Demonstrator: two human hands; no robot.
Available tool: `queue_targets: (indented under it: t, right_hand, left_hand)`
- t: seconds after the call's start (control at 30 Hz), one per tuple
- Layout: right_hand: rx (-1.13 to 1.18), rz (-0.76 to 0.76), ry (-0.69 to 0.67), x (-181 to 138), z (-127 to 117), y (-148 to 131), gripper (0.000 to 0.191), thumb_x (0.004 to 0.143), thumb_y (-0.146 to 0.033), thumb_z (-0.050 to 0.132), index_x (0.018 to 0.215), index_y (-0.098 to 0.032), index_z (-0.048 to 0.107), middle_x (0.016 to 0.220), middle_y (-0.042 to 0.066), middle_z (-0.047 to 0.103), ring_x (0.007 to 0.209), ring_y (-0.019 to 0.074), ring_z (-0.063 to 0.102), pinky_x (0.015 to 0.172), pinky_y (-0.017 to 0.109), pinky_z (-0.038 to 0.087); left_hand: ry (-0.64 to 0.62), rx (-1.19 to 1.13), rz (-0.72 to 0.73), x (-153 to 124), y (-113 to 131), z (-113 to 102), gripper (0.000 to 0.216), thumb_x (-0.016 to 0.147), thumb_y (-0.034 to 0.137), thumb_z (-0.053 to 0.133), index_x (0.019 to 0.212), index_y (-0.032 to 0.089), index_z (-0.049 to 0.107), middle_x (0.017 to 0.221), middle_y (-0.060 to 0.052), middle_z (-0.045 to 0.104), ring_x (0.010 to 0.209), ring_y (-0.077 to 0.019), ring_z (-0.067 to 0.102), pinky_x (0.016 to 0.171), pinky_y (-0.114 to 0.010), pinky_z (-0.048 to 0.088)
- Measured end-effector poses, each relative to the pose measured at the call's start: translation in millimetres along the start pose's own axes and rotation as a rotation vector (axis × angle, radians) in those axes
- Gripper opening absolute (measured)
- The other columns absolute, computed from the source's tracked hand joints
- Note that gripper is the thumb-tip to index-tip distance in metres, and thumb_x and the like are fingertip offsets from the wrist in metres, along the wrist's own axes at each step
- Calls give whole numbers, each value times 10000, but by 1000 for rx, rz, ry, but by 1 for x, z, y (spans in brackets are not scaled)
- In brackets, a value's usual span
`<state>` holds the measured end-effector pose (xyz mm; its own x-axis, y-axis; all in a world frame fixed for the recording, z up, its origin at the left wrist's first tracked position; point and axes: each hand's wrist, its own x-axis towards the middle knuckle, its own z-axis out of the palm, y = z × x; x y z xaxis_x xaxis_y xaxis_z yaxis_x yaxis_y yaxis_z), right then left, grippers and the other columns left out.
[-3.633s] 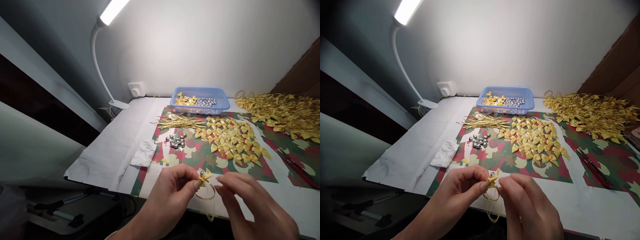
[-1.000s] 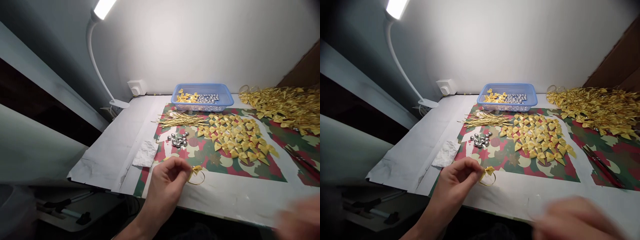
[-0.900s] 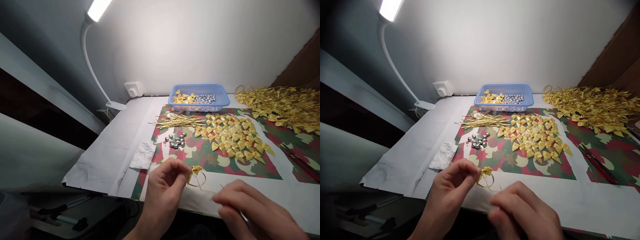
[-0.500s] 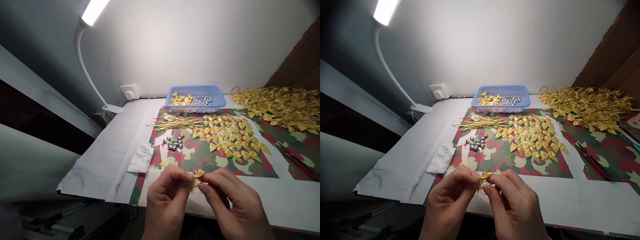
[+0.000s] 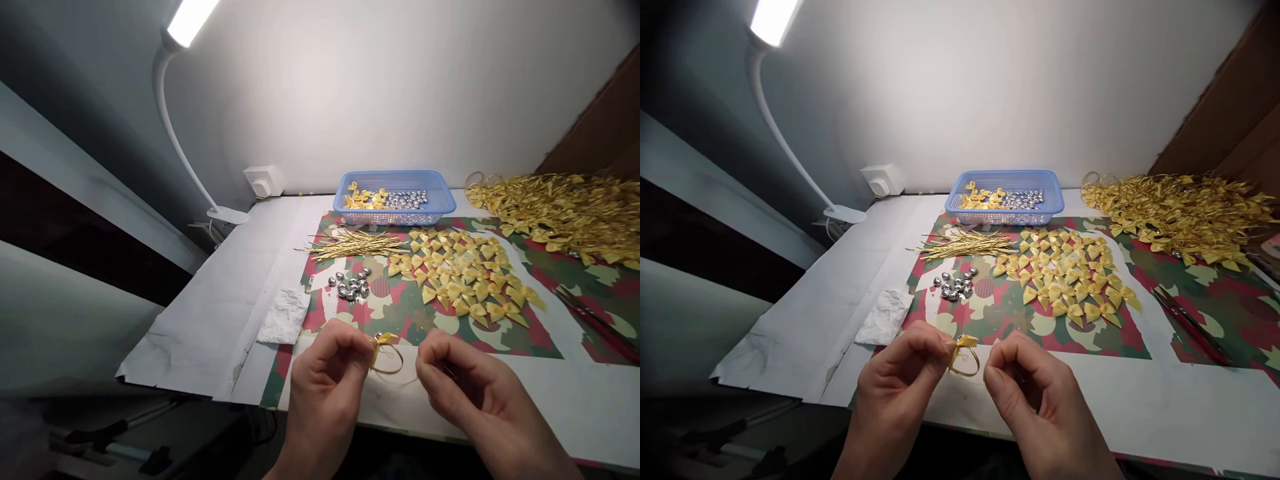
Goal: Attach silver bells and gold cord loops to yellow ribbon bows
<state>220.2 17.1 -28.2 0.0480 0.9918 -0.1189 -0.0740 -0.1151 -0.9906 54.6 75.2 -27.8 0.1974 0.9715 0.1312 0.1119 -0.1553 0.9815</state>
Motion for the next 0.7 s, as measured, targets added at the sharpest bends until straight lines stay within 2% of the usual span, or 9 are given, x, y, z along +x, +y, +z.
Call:
queue_targets:
  t: [0.07, 0.13, 0.27, 0.37, 0.43, 0.53, 0.7]
  right_hand:
    - [-186, -181, 106, -2, 1, 3, 203, 972, -379, 542, 852, -239, 626, 740, -15, 530, 650, 120, 487, 541, 204, 362]
    - [-302, -348, 165, -4, 6, 8, 135, 981, -276, 527, 912, -267, 643, 794, -8, 591, 706, 133, 560, 565, 205, 409]
    - [-476, -537, 217, -4, 21, 23, 159, 952, -152, 554, 1062, -239, 628, 836, -2, 578, 606, 108, 519, 566, 219, 424]
    - [-554, -602, 212, 1, 29, 33, 165, 944, -102, 535, 1039, -199, 630, 826, 15, 550, 628, 114, 510, 585, 222, 422]
    - [-482, -578, 196, 4, 30, 35, 160, 958, -98, 495, 931, -200, 615, 803, 10, 530, 658, 114, 519, 591, 212, 415]
    - [-356, -449, 164, 4, 29, 30, 202, 983, -171, 466, 802, -208, 548, 741, -19, 473, 602, 102, 459, 531, 214, 357]
    - [-212, -260, 83, -1, 24, 19, 280, 996, -292, 453, 731, -210, 482, 703, -30, 415, 628, 118, 418, 559, 234, 323]
  left_hand:
    - [-8, -49, -42, 0, 3, 0, 170, 871, 120, 657, 733, 220, 660, 723, 37, 629, 683, -115, 594, 650, -182, 497]
    - [-1, -53, -42, -1, 5, 1, 162, 861, 120, 670, 731, 217, 661, 723, 37, 629, 686, -112, 592, 649, -173, 494]
    - [14, -43, 2, -5, 5, 4, 154, 869, 115, 661, 756, 219, 666, 739, 38, 622, 690, -107, 590, 643, -166, 490]
    - [4, -62, 27, -6, 4, 6, 161, 871, 102, 649, 761, 219, 668, 745, 37, 623, 692, -110, 603, 650, -173, 507]
    - [16, -49, 43, -6, 3, 6, 164, 867, 93, 650, 759, 216, 665, 748, 36, 621, 696, -113, 606, 657, -178, 508]
    - [38, -17, 67, -5, 1, 5, 167, 866, 87, 652, 755, 211, 656, 745, 38, 617, 696, -109, 596, 657, -176, 498]
    - [27, 32, 100, -4, -4, 4, 185, 889, 79, 618, 768, 218, 633, 754, 36, 611, 709, -117, 592, 662, -195, 490]
